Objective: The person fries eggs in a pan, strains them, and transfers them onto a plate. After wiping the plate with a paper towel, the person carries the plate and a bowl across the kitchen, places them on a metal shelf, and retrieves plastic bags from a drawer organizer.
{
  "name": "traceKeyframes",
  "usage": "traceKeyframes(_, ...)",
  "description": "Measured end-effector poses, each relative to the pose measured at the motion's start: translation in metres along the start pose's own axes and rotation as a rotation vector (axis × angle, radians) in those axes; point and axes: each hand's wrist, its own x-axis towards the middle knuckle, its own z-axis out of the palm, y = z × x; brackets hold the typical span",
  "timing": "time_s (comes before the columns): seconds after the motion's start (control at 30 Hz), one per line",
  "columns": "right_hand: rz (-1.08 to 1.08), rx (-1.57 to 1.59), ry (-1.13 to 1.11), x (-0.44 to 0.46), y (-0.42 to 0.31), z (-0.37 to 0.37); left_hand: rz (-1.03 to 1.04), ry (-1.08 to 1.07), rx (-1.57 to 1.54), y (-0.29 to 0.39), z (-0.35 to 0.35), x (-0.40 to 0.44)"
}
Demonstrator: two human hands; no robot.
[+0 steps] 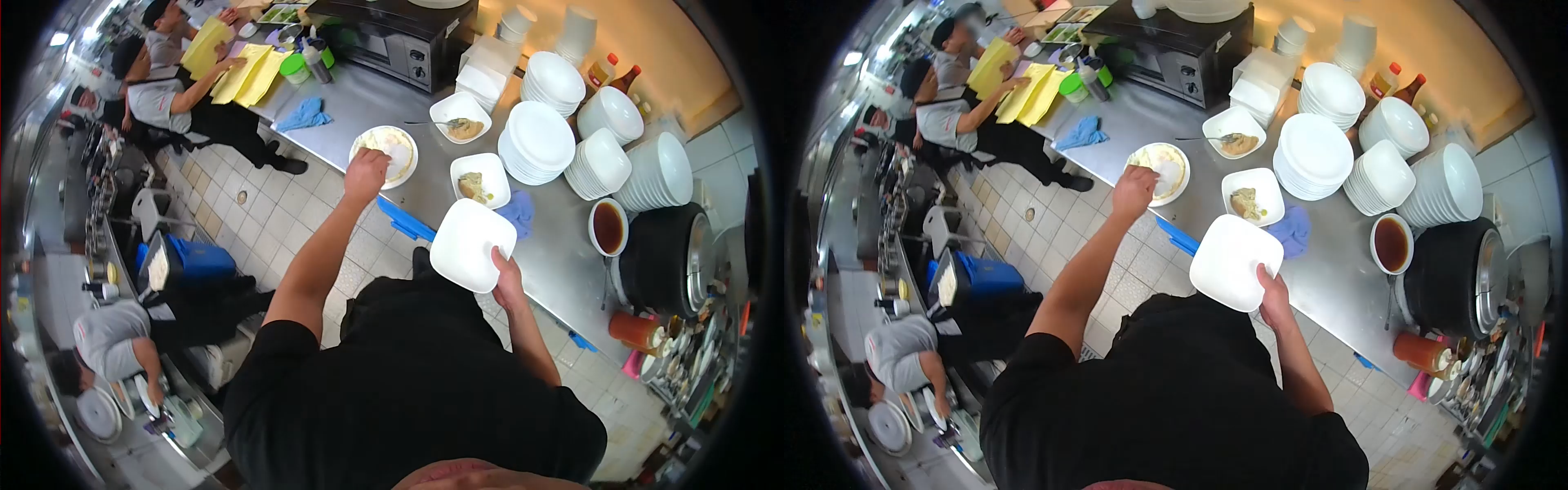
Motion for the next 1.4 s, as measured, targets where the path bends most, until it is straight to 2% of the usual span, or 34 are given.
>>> traceKeyframes(0.03, 0.009, 0.015, 0.004, 0.004, -0.005, 0.009, 0.034, -0.031, 0.005, -0.004, 0.008, 0.001)
traceKeyframes(0.07, -0.011, 0.026, 0.009, 0.01, -0.006, 0.015, 0.006, -0.164, 0.078, -0.009, 0.015, -0.001)
traceKeyframes(0.17, -0.028, -0.004, 0.167, 0.023, -0.001, 0.032, 0.021, -0.326, 0.095, -0.023, 0.023, -0.004)
traceKeyframes(0.2, -0.036, 0.019, 0.177, 0.026, -0.002, 0.038, 0.006, -0.291, 0.053, -0.023, 0.021, -0.003)
traceKeyframes(0.3, -0.058, 0.064, 0.213, 0.024, 0.002, 0.059, 0.088, -0.415, 0.042, -0.04, 0.026, -0.003)
traceKeyframes(0.43, -0.138, 0.089, 0.285, 0.024, 0.014, 0.088, 0.163, -0.136, -0.092, -0.052, 0.02, 0.026)
traceKeyframes(0.47, -0.16, 0.11, 0.306, 0.023, 0.017, 0.097, 0.19, -0.12, -0.136, -0.055, 0.019, 0.034)
traceKeyframes(0.57, -0.195, 0.15, 0.344, 0.021, 0.032, 0.117, 0.206, -0.342, -0.062, -0.067, 0.046, 0.044)
traceKeyframes(0.6, -0.204, 0.159, 0.354, 0.02, 0.037, 0.123, 0.184, -0.532, 0.05, -0.069, 0.053, 0.043)
traceKeyframes(0.73, -0.246, 0.175, 0.426, 0.015, 0.054, 0.144, 0.211, -0.633, 0.018, -0.067, 0.059, 0.048)
traceKeyframes(0.9, -0.243, 0.191, 0.456, 0.015, 0.064, 0.15, 0.109, -0.845, 0.1, -0.059, 0.064, 0.064)
traceKeyframes(1.0, -0.235, 0.168, 0.438, 0.012, 0.057, 0.149, 0.062, -0.852, 0.099, -0.054, 0.064, 0.069)
traceKeyframes(1.1, -0.249, 0.172, 0.416, 0.012, 0.047, 0.147, 0.1, -0.876, 0.078, -0.054, 0.052, 0.076)
traceKeyframes(1.2, -0.262, 0.166, 0.425, 0.011, 0.038, 0.14, 0.113, -0.45, -0.024, -0.079, 0.038, 0.061)
traceKeyframes(1.3, -0.275, 0.176, 0.407, 0.014, 0.031, 0.134, 0.072, -0.355, 0.004, -0.11, 0.035, 0.047)
traceKeyframes(1.4, -0.264, 0.143, 0.409, 0.02, 0.027, 0.128, 0.047, -0.499, 0.063, -0.119, 0.044, 0.034)
